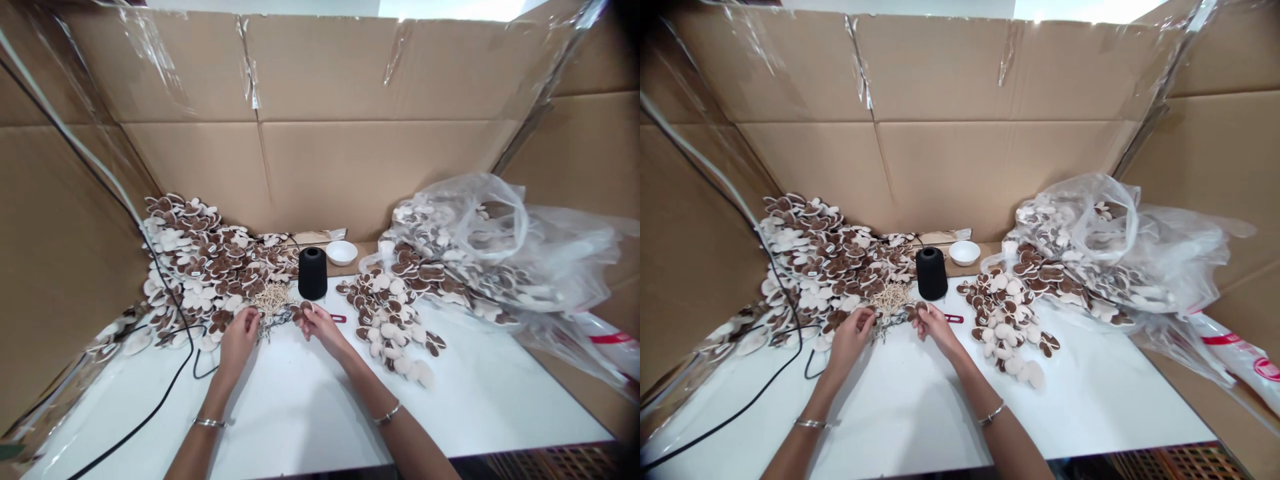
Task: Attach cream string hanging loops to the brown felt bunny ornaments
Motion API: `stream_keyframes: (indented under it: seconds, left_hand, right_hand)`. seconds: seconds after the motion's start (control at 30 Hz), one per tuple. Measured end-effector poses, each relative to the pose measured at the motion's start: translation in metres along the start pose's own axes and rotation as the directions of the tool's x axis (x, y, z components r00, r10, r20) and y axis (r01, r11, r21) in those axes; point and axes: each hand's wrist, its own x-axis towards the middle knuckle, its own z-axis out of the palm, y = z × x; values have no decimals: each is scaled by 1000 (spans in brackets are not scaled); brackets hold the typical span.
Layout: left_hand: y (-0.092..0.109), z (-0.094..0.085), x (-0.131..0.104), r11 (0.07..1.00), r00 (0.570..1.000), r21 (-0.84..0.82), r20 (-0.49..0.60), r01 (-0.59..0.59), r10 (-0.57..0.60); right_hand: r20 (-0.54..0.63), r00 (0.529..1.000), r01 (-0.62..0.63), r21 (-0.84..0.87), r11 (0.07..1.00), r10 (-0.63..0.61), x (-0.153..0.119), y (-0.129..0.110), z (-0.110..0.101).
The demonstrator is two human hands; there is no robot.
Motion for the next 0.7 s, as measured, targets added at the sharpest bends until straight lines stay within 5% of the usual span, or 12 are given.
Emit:
stream_keyframes:
  seconds: [0.17, 0.3, 0.47, 0.57, 0.7]
  left_hand:
    - [1, -4, -6, 938, 999, 347, 33, 8, -21]
    - [7, -4, -5, 921, 996, 386, 37, 57, -77]
    - [27, 11, 2, 996, 994, -67, 89, -50, 56]
    - [45, 28, 8, 922, 970, -382, 243, 70, 27]
    - [57, 48, 19, 801, 958, -584, 282, 132, 47]
  right_hand:
    - [50, 998, 25, 48, 999, -27, -2, 1, 0]
    - [53, 997, 53, 29, 998, -54, -2, 2, -2]
    - [76, 995, 72, -29, 997, -70, -2, 1, -2]
    - [124, 991, 58, -96, 994, -46, -2, 3, 1]
    - [106, 994, 60, -349, 935, -24, -3, 0, -2]
